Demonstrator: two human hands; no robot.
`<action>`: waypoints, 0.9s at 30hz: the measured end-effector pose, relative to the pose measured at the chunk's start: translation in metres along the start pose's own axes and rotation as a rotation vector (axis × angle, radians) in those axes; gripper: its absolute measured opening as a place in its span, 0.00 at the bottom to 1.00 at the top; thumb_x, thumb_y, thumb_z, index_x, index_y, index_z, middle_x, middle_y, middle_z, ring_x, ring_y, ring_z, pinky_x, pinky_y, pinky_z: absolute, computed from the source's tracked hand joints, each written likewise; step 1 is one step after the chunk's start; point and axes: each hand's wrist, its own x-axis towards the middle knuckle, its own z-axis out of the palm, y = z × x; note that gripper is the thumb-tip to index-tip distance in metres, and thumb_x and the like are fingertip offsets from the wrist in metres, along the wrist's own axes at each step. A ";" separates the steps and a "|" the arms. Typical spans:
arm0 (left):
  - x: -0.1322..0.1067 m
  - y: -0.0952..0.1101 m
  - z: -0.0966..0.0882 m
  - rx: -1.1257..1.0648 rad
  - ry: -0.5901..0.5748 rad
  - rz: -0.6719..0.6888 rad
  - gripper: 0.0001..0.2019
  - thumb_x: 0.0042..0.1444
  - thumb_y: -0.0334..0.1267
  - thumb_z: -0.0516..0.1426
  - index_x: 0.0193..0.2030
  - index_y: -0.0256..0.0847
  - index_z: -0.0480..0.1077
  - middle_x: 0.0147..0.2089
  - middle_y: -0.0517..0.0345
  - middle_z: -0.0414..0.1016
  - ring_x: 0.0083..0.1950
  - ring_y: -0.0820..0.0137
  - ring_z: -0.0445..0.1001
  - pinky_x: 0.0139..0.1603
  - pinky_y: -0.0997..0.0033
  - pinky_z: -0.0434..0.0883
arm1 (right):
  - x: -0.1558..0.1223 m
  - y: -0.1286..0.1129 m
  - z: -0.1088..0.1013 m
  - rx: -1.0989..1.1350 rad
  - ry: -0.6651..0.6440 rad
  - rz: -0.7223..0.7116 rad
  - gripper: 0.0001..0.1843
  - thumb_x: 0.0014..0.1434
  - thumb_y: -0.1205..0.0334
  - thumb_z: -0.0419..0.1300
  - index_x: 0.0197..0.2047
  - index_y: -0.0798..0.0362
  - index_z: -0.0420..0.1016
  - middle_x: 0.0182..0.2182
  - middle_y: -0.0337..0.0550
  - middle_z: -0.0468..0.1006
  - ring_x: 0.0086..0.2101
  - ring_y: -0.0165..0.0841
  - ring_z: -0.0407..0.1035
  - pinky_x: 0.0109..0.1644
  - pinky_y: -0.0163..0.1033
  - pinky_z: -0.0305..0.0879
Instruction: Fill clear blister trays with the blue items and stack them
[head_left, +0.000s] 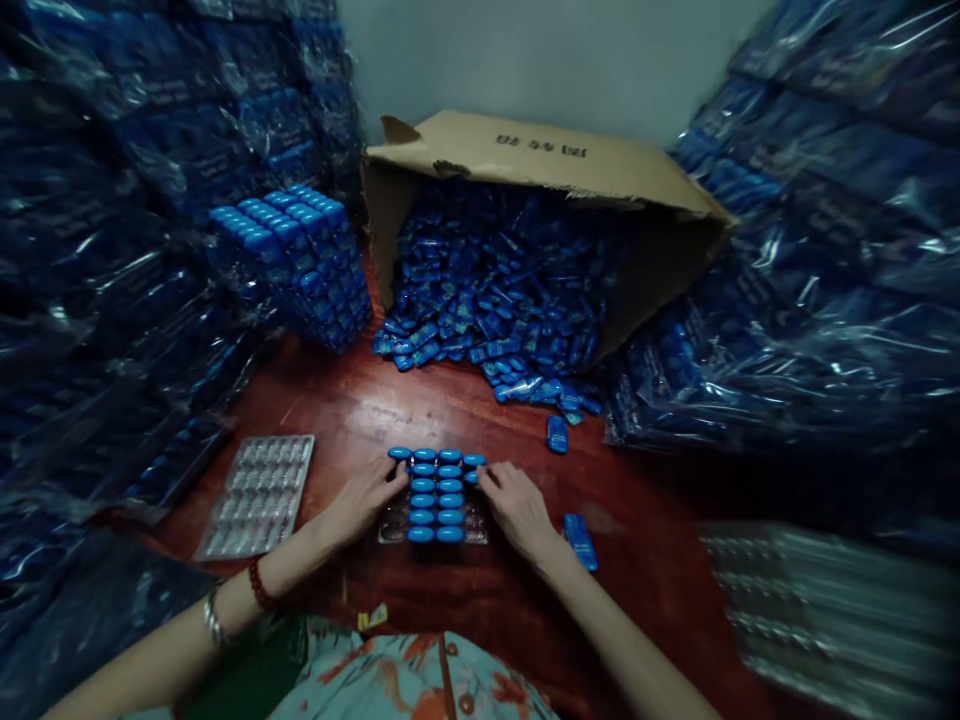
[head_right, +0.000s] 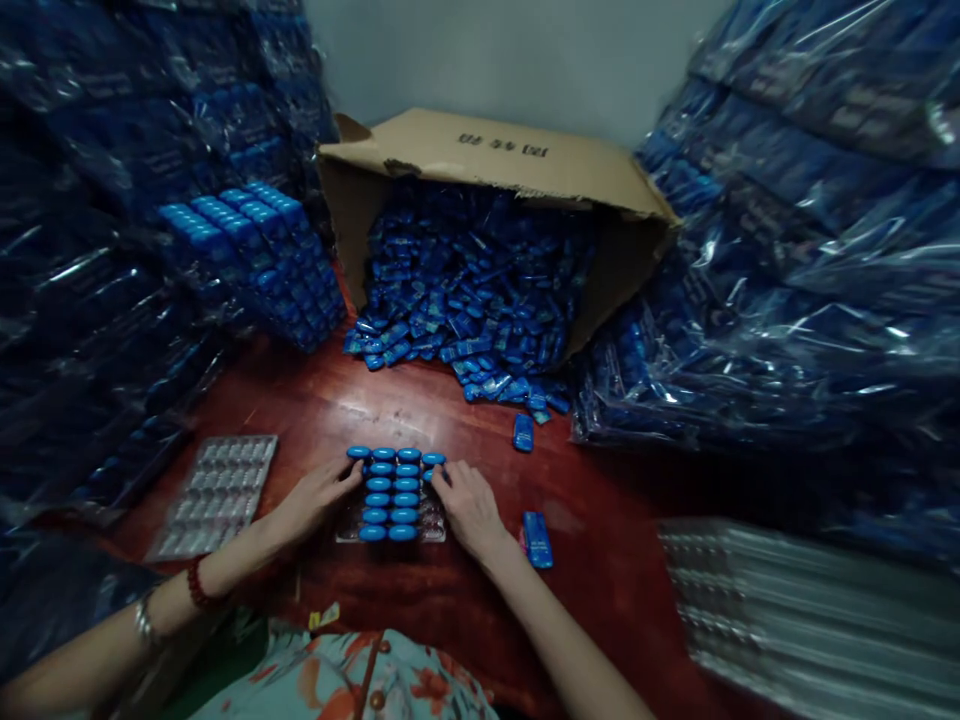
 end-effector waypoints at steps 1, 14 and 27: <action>0.001 0.000 -0.002 0.080 -0.031 0.027 0.18 0.58 0.26 0.45 0.54 0.39 0.63 0.50 0.46 0.69 0.50 0.64 0.68 0.50 0.63 0.69 | 0.002 -0.002 -0.002 -0.006 -0.018 -0.009 0.12 0.61 0.72 0.51 0.48 0.57 0.69 0.36 0.48 0.72 0.35 0.35 0.64 0.37 0.38 0.61; 0.013 0.004 -0.020 0.310 -0.199 0.059 0.20 0.54 0.20 0.46 0.52 0.39 0.62 0.47 0.46 0.69 0.47 0.63 0.71 0.46 0.64 0.72 | 0.016 0.004 -0.009 0.103 -0.148 -0.074 0.13 0.62 0.70 0.51 0.50 0.56 0.68 0.36 0.46 0.74 0.35 0.34 0.67 0.38 0.36 0.64; 0.017 0.019 -0.031 0.452 -0.375 0.055 0.17 0.57 0.23 0.47 0.53 0.36 0.61 0.46 0.45 0.69 0.43 0.64 0.72 0.41 0.67 0.71 | 0.010 0.016 0.012 0.165 0.031 -0.148 0.20 0.63 0.70 0.45 0.55 0.53 0.67 0.33 0.46 0.75 0.32 0.32 0.70 0.35 0.35 0.67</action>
